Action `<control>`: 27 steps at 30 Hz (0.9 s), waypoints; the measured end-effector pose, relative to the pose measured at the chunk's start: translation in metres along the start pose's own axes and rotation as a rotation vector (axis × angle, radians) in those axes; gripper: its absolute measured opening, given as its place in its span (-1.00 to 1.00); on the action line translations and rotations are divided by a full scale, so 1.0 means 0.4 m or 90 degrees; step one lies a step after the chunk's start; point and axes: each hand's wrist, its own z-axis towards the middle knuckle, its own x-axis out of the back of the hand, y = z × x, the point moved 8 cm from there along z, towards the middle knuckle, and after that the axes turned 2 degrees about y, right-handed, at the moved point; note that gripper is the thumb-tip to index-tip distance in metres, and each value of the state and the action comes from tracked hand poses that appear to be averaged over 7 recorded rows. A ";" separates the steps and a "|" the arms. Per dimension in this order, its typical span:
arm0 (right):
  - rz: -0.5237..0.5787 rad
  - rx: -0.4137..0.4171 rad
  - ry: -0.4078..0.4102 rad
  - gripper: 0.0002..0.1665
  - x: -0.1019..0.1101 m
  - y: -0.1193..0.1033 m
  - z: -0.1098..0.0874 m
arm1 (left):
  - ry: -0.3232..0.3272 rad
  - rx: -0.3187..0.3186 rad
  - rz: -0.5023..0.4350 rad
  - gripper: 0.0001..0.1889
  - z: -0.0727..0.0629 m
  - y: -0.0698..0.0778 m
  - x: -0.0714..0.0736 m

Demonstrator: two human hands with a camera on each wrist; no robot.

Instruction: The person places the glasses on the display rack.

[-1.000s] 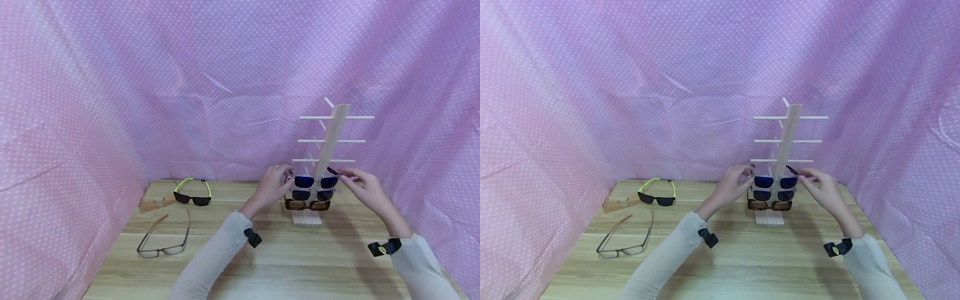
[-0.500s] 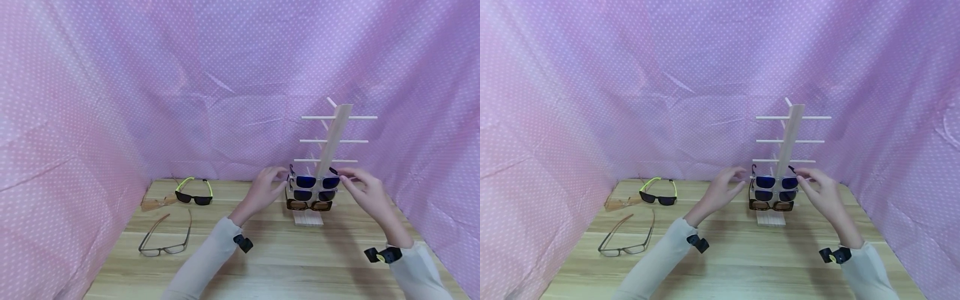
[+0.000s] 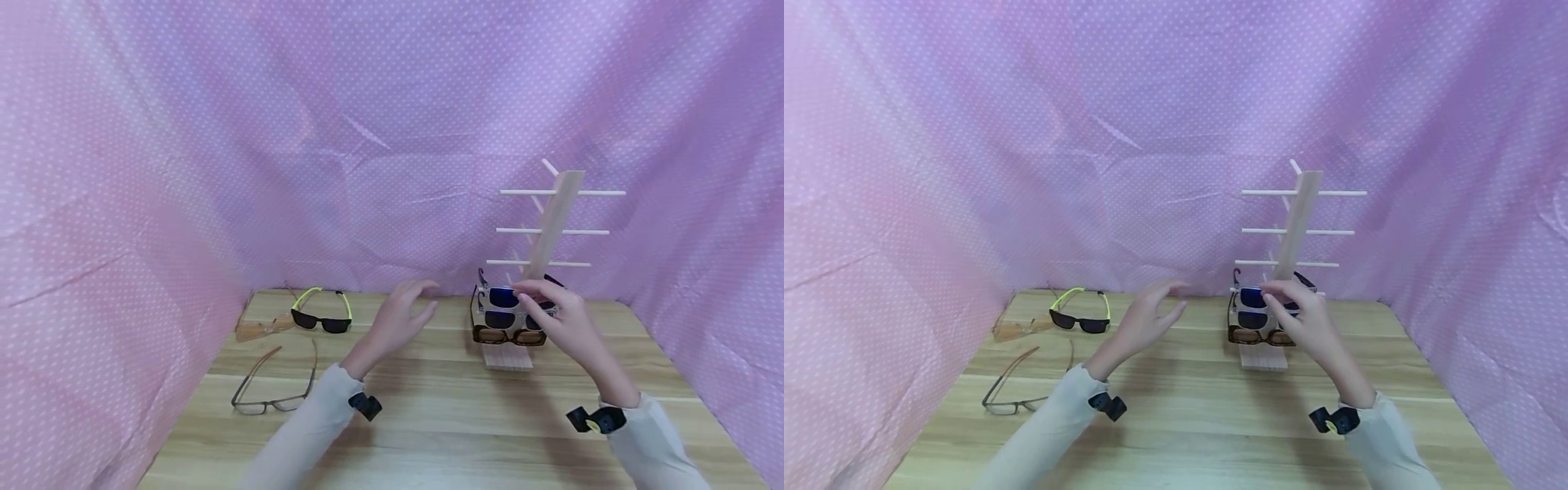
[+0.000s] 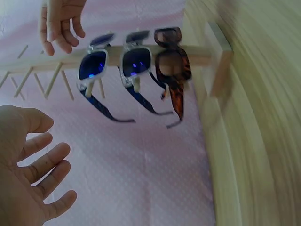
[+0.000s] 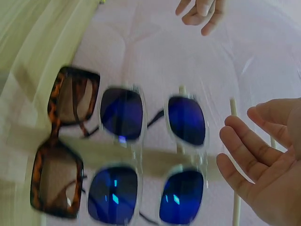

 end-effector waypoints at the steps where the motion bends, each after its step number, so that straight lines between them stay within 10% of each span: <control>1: 0.011 0.003 -0.009 -0.66 -0.013 -0.005 0.003 | 0.003 -0.001 0.008 -0.63 -0.007 -0.007 0.007; 27: 0.123 -0.027 -0.177 -0.79 -0.396 -0.070 0.045 | 0.055 0.124 0.130 -0.68 -0.178 -0.286 0.247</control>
